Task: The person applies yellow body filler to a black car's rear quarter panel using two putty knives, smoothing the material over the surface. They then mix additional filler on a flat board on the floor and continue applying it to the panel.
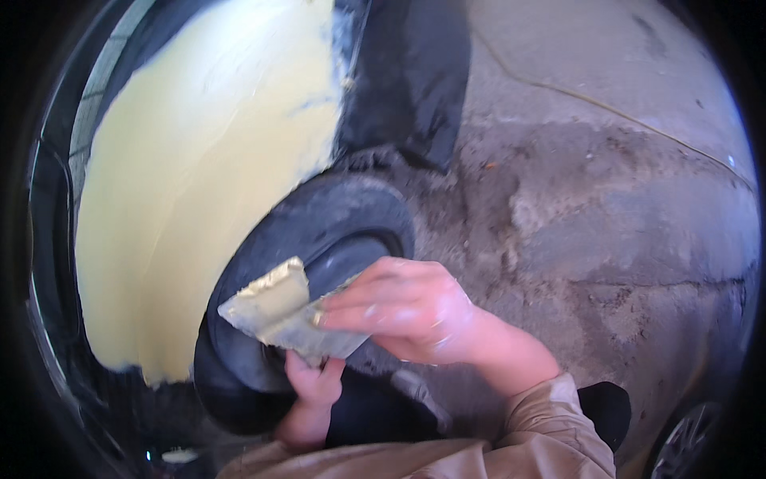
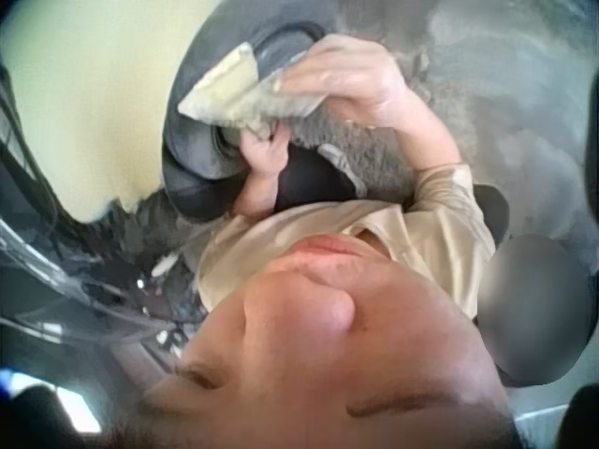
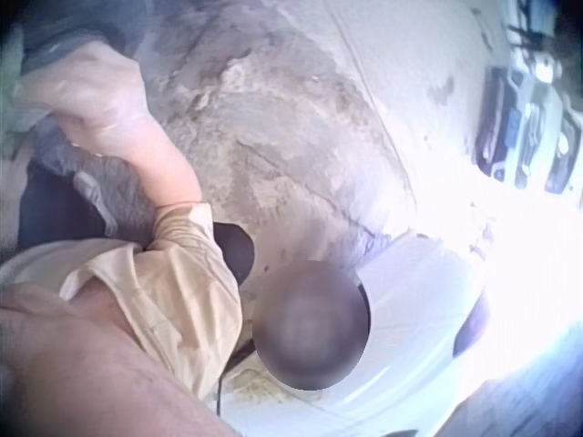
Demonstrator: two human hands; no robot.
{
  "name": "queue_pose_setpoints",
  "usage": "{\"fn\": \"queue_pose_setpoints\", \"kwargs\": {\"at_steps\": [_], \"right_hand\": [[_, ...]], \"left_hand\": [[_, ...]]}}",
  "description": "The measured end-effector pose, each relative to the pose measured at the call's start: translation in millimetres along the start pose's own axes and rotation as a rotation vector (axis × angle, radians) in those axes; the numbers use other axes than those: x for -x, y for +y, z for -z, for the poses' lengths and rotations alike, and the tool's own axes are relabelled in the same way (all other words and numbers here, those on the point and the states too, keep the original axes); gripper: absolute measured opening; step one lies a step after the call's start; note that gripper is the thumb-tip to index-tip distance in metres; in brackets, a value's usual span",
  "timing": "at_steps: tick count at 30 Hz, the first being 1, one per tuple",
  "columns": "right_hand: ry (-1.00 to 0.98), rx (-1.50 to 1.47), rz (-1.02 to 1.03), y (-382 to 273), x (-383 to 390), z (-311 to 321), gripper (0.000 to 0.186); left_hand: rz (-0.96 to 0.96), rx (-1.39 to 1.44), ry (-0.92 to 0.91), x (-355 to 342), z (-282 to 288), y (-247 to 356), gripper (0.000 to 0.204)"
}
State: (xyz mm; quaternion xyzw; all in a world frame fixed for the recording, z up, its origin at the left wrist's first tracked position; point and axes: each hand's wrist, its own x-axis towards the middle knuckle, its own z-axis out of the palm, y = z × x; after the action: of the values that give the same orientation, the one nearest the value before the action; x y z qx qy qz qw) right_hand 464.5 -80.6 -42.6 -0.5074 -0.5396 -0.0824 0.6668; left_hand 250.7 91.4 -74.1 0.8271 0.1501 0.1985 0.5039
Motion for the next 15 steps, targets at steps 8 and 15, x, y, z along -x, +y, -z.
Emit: {"fn": "queue_pose_setpoints", "kwargs": {"at_steps": [8,15], "right_hand": [[0.858,-0.372,-0.551,43,-70,44,0.022],[0.728,0.048,-0.598,88,-120,65,0.022]], "left_hand": [[0.086,0.156,-0.012,-7,-2,12,0.026],[0.046,0.254,-0.055,-9,0,7,0.028]]}}
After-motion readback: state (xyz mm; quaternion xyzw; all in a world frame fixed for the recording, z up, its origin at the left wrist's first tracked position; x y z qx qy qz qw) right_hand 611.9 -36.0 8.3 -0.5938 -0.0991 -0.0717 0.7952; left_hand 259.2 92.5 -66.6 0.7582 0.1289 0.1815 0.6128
